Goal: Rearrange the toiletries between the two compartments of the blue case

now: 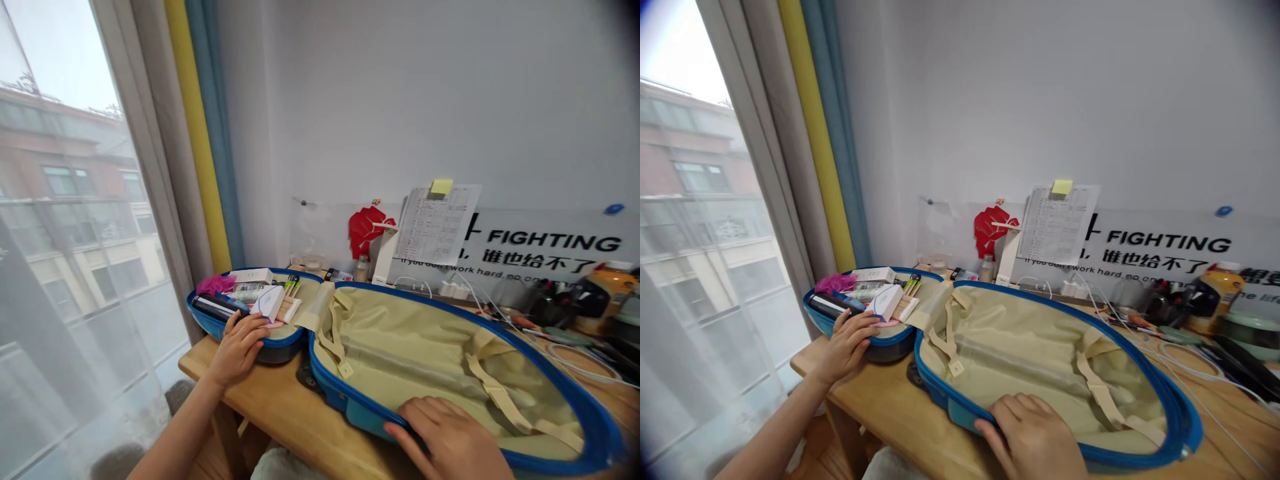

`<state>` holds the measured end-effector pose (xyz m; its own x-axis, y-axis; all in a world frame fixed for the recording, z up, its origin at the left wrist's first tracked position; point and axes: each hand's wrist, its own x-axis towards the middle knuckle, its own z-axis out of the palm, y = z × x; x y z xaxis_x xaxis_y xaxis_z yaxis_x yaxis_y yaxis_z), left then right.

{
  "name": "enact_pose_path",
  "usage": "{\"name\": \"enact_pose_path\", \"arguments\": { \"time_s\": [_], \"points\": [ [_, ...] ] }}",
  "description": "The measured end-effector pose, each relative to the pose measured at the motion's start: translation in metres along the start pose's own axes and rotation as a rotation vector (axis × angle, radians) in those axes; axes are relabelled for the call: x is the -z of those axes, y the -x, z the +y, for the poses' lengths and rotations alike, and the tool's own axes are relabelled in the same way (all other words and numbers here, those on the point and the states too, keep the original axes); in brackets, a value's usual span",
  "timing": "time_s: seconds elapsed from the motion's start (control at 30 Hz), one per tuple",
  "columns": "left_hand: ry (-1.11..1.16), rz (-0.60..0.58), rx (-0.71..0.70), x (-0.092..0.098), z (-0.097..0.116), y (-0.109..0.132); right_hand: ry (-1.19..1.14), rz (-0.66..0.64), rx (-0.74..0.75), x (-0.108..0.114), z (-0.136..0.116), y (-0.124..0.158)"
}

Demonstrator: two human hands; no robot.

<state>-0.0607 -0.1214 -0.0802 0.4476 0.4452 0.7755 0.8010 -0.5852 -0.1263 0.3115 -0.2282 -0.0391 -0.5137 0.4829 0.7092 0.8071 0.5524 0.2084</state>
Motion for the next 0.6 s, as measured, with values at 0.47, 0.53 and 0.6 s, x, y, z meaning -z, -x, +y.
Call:
{"name": "enact_pose_path", "arguments": {
  "time_s": [0.47, 0.53, 0.6],
  "points": [
    [-0.022, -0.293, 0.263, 0.022, -0.005, -0.041, 0.208, 0.067, -0.193, 0.034, 0.078, 0.072],
    [-0.085, -0.382, 0.341, 0.019, -0.007, -0.061, 0.167, 0.068, -0.249, 0.033, 0.095, 0.090],
    [-0.174, -0.496, 0.418, 0.012, -0.010, -0.078, 0.094, 0.080, -0.297, 0.031, 0.106, 0.098]
  ]
}}
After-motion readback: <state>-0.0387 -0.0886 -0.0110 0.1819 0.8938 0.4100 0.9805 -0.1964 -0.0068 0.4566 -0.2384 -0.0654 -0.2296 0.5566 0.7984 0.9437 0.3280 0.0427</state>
